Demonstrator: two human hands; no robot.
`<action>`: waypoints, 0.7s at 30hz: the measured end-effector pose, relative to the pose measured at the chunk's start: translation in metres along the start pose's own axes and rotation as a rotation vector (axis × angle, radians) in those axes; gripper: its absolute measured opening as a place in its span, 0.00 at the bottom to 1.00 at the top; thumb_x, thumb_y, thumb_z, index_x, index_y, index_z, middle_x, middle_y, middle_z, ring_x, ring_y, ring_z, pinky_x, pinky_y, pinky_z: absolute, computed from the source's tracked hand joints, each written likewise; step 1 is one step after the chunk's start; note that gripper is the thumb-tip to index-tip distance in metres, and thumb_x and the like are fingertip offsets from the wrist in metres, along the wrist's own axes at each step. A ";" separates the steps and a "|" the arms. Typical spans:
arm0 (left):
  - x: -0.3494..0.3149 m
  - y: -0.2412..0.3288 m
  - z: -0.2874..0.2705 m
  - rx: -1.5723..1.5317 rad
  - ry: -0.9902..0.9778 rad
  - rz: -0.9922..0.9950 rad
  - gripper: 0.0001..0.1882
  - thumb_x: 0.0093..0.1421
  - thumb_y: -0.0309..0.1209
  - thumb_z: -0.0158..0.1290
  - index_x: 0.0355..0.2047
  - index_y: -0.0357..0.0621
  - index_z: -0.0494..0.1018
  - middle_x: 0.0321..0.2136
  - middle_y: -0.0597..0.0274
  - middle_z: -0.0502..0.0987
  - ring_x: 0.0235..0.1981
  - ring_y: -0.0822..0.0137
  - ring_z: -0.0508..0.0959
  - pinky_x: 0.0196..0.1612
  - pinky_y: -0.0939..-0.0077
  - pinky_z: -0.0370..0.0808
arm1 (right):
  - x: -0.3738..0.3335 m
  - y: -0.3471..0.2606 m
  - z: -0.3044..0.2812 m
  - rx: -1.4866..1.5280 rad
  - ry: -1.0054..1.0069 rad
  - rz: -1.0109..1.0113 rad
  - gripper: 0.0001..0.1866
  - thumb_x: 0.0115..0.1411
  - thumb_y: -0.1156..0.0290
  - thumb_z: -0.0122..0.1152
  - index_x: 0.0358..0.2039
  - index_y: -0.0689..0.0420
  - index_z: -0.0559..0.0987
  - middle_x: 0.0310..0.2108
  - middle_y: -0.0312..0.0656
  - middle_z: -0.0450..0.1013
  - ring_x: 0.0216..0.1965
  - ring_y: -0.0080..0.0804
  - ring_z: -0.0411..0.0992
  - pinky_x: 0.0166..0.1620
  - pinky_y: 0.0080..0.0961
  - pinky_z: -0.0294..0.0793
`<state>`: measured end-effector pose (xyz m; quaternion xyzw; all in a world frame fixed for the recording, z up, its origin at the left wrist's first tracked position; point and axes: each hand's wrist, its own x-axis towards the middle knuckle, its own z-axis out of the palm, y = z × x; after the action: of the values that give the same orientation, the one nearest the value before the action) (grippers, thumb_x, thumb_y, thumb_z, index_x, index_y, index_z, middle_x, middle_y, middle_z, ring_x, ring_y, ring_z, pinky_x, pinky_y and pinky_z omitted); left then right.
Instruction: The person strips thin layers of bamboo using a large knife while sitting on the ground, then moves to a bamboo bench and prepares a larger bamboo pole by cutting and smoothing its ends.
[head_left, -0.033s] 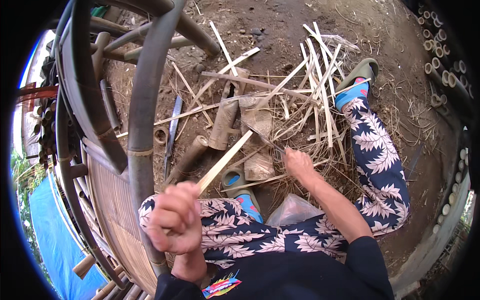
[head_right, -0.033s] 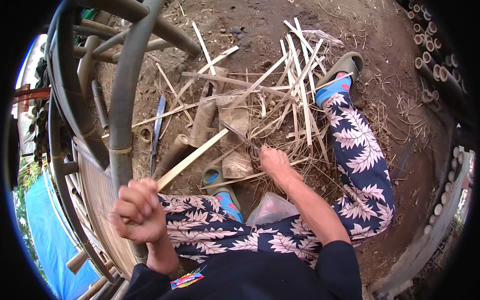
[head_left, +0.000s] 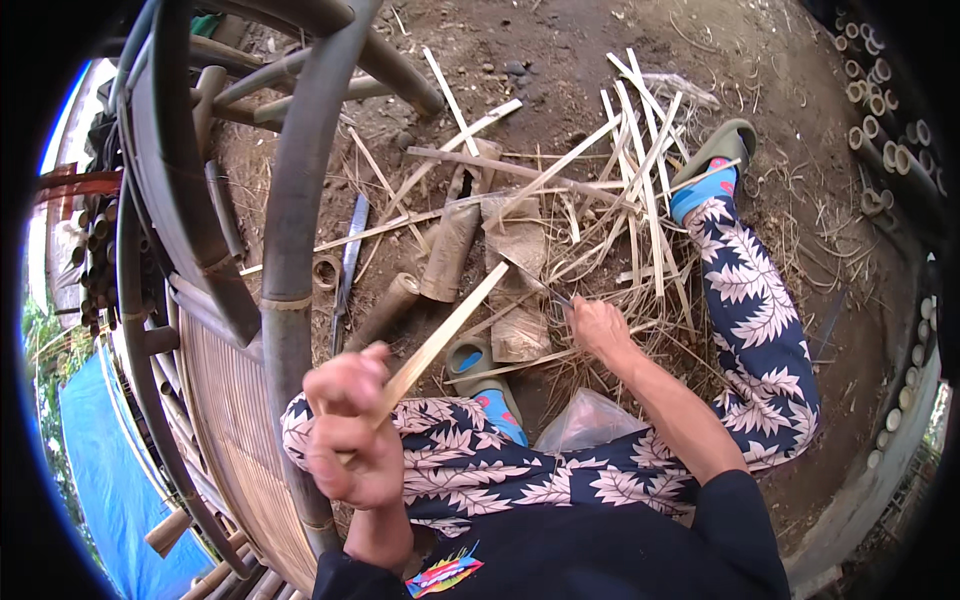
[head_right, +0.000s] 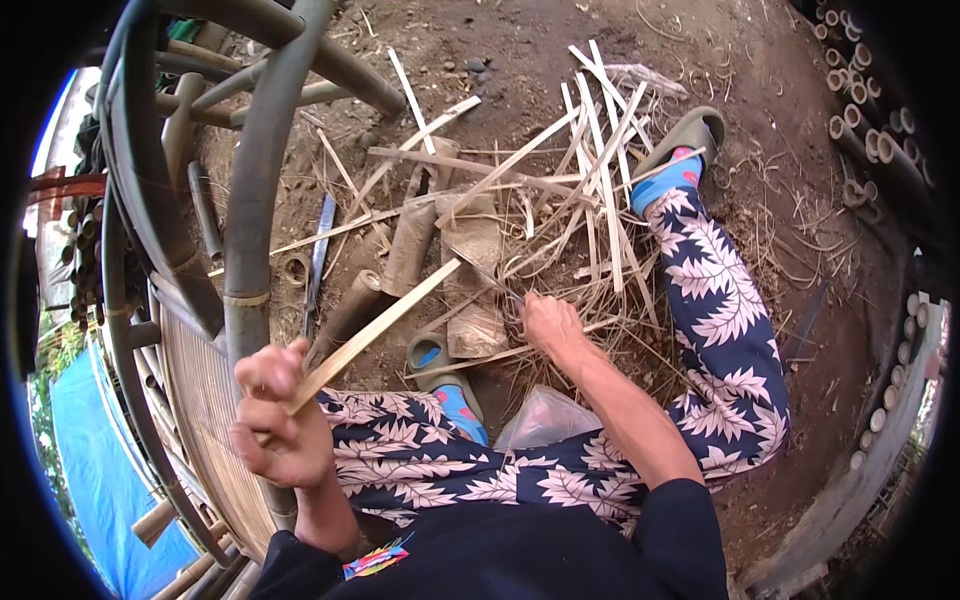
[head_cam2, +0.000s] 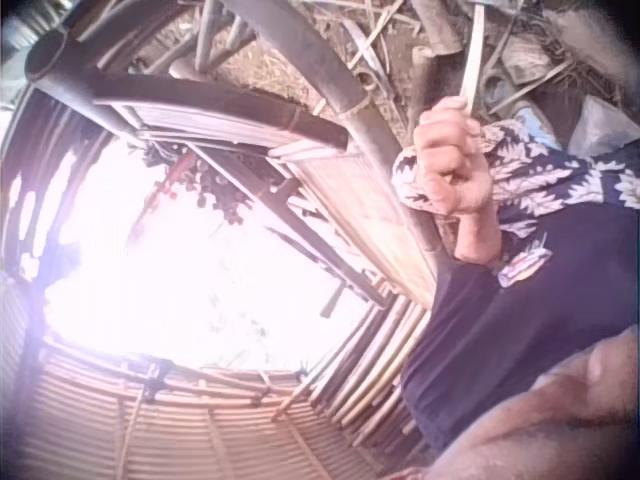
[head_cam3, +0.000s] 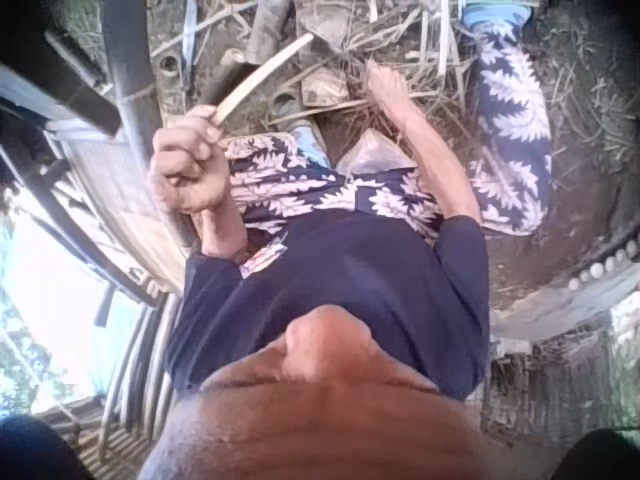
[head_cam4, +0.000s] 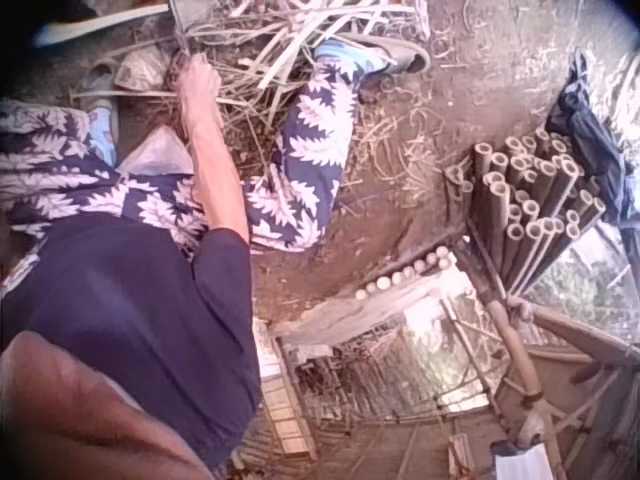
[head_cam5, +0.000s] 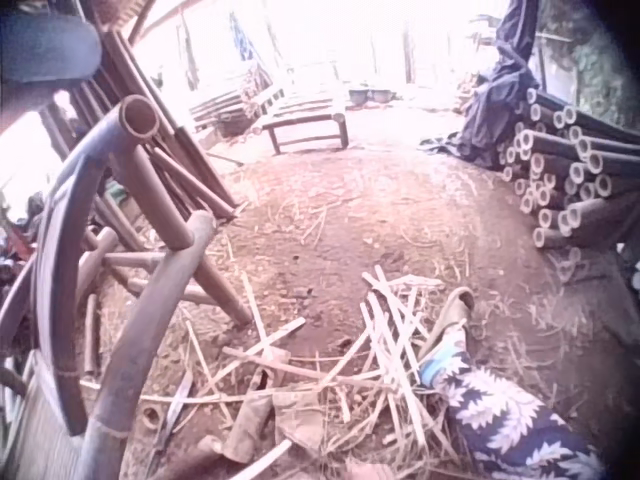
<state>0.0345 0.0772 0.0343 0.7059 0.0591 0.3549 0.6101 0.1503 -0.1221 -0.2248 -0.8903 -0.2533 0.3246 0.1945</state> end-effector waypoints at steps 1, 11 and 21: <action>-0.012 0.016 -0.011 0.150 -0.034 -0.132 0.25 0.71 0.49 0.31 0.30 0.42 0.67 0.37 0.55 0.67 0.40 0.63 0.70 0.49 0.57 0.69 | -0.005 -0.007 -0.012 0.049 0.028 -0.006 0.17 0.65 0.59 0.52 0.32 0.61 0.77 0.26 0.58 0.76 0.29 0.57 0.77 0.33 0.48 0.76; -0.164 0.006 -0.032 -0.707 0.046 -1.671 0.22 0.68 0.28 0.46 0.61 0.37 0.60 0.37 0.51 0.77 0.30 0.64 0.81 0.36 0.70 0.83 | -0.078 -0.050 -0.154 0.415 0.539 -0.132 0.21 0.59 0.58 0.60 0.44 0.62 0.74 0.25 0.51 0.74 0.29 0.50 0.75 0.36 0.41 0.73; -0.092 0.025 0.027 0.035 -0.261 -1.046 0.16 0.68 0.29 0.49 0.54 0.38 0.70 0.25 0.70 0.71 0.19 0.83 0.63 0.19 0.87 0.62 | -0.146 -0.089 -0.113 -0.032 0.646 -0.576 0.34 0.60 0.32 0.47 0.24 0.56 0.71 0.16 0.42 0.70 0.18 0.38 0.74 0.22 0.34 0.75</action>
<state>-0.0271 0.0013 0.0178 0.6305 0.3327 -0.0881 0.6957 0.1016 -0.1560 -0.0286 -0.8421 -0.4223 -0.0423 0.3327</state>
